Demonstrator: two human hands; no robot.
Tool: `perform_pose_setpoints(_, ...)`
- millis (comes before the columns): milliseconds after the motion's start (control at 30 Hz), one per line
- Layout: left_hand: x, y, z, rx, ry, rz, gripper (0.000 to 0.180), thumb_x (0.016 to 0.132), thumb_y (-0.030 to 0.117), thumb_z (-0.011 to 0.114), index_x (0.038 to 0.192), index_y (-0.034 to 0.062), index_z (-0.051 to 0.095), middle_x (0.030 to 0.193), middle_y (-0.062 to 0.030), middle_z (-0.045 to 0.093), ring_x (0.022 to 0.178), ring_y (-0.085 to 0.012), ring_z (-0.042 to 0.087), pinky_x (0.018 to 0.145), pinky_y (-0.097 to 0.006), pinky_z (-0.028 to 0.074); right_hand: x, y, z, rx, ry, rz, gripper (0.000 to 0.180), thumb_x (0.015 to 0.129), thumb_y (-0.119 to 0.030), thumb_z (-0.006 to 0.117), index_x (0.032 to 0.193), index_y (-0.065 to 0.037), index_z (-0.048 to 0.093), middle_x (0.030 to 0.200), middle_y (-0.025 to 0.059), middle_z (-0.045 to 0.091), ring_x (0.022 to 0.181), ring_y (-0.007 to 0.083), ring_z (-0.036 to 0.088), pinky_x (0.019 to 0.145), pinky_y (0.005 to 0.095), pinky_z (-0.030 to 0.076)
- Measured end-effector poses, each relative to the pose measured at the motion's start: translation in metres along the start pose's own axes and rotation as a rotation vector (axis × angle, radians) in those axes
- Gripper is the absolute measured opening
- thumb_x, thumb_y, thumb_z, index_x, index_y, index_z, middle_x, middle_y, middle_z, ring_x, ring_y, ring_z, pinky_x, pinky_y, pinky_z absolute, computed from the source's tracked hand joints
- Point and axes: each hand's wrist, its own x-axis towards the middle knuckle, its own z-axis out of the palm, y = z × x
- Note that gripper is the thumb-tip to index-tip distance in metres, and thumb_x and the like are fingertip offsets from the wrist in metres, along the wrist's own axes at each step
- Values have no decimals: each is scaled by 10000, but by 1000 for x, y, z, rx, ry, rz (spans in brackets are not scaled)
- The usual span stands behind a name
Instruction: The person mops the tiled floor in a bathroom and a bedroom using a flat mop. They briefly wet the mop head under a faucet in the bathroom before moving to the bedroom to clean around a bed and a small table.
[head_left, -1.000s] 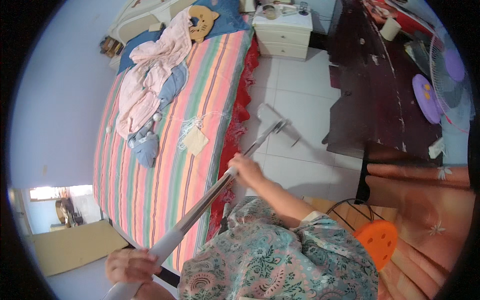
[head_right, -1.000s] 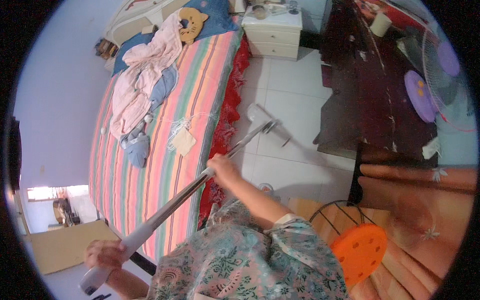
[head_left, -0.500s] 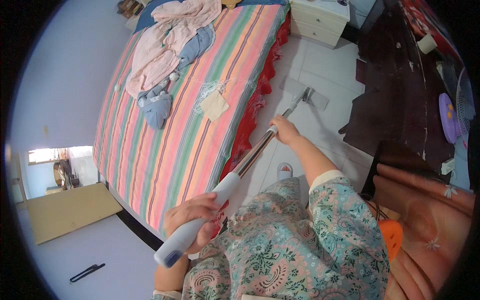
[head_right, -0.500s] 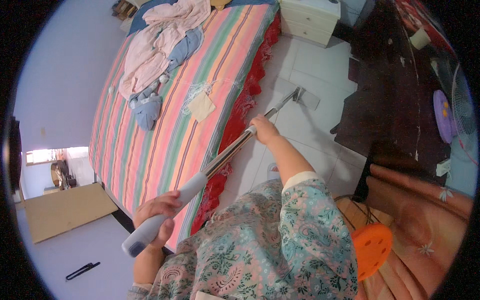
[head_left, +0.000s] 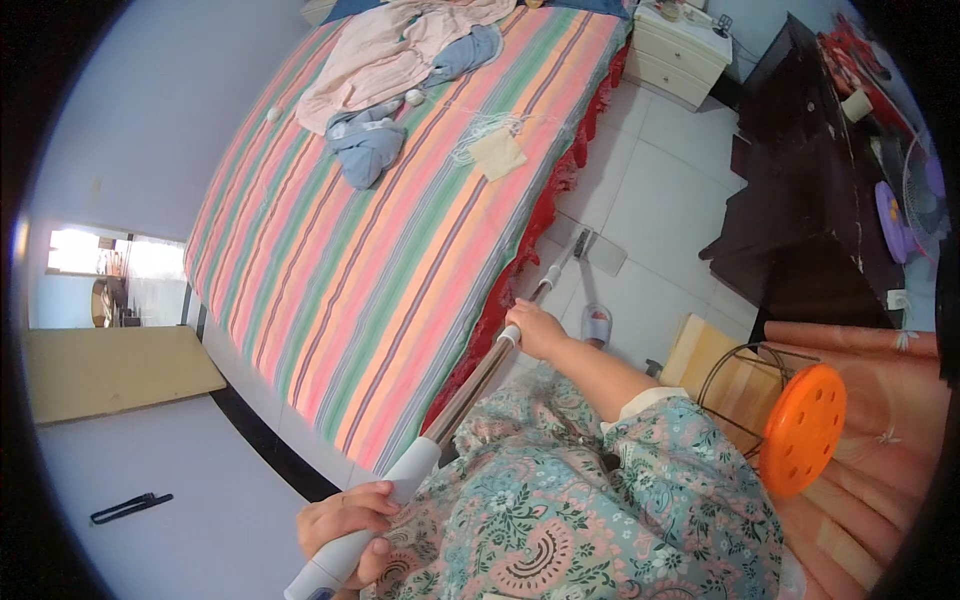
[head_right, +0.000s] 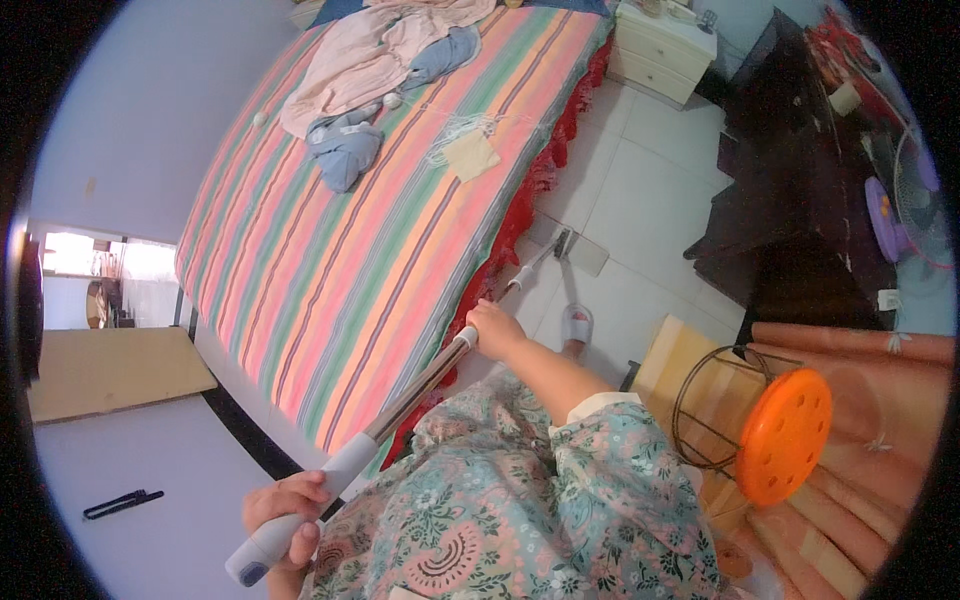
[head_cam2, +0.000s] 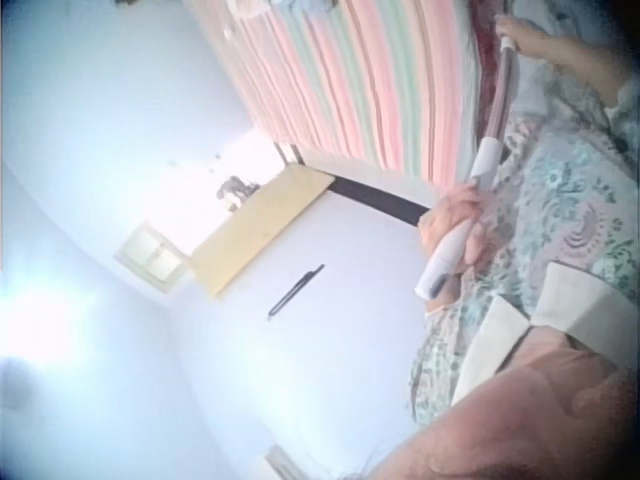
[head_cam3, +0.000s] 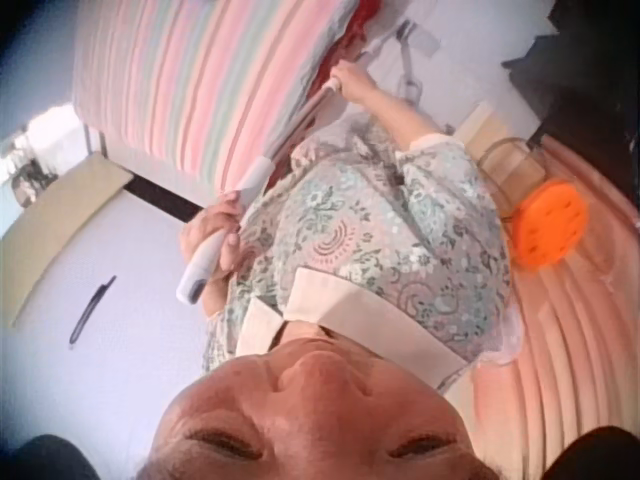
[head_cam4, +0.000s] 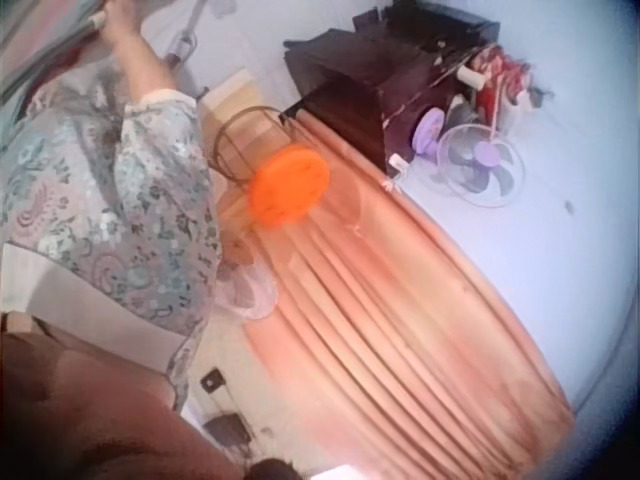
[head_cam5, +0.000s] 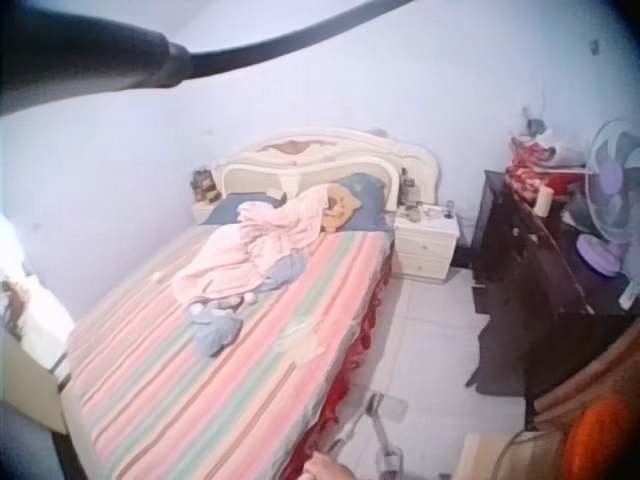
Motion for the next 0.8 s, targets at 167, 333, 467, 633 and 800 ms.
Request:
perform_pose_setpoints(167,-59,-1,-32,57,0,2,270,682,257,627,607,13,540,641,-120,610,687,-242,634,754,-350,521,-29,-29,55,-23,2,-43,220,682,-40,628,866,-95,521,1022,81,556,1187,312,411,937,405,392)
perform_pose_setpoints(333,-66,7,-35,34,-141,78,229,707,219,642,616,28,554,654,-111,621,695,-234,642,735,-344,526,-49,-50,40,27,-66,19,206,694,-28,607,866,-94,515,1035,92,554,1186,325,409,921,408,395)
perform_pose_setpoints(467,-60,26,-31,119,-158,118,262,710,250,657,608,30,557,622,-105,613,689,-229,644,694,-325,530,-61,-49,35,33,-54,6,183,711,-46,591,869,-103,517,1034,95,553,1160,333,430,887,413,411)
perform_pose_setpoints(633,-66,45,-44,5,-57,165,207,696,183,626,647,-12,574,621,-141,611,654,-244,652,719,-340,538,-79,-65,31,8,-169,-84,126,737,-123,568,859,-115,536,976,92,554,999,303,522,769,418,444)
perform_pose_setpoints(800,-50,53,-36,-68,90,142,249,666,226,660,570,15,571,593,-115,617,589,-229,640,675,-322,540,-87,-69,9,-59,-214,-138,127,729,-135,554,856,-133,551,898,64,566,903,280,546,718,406,446)
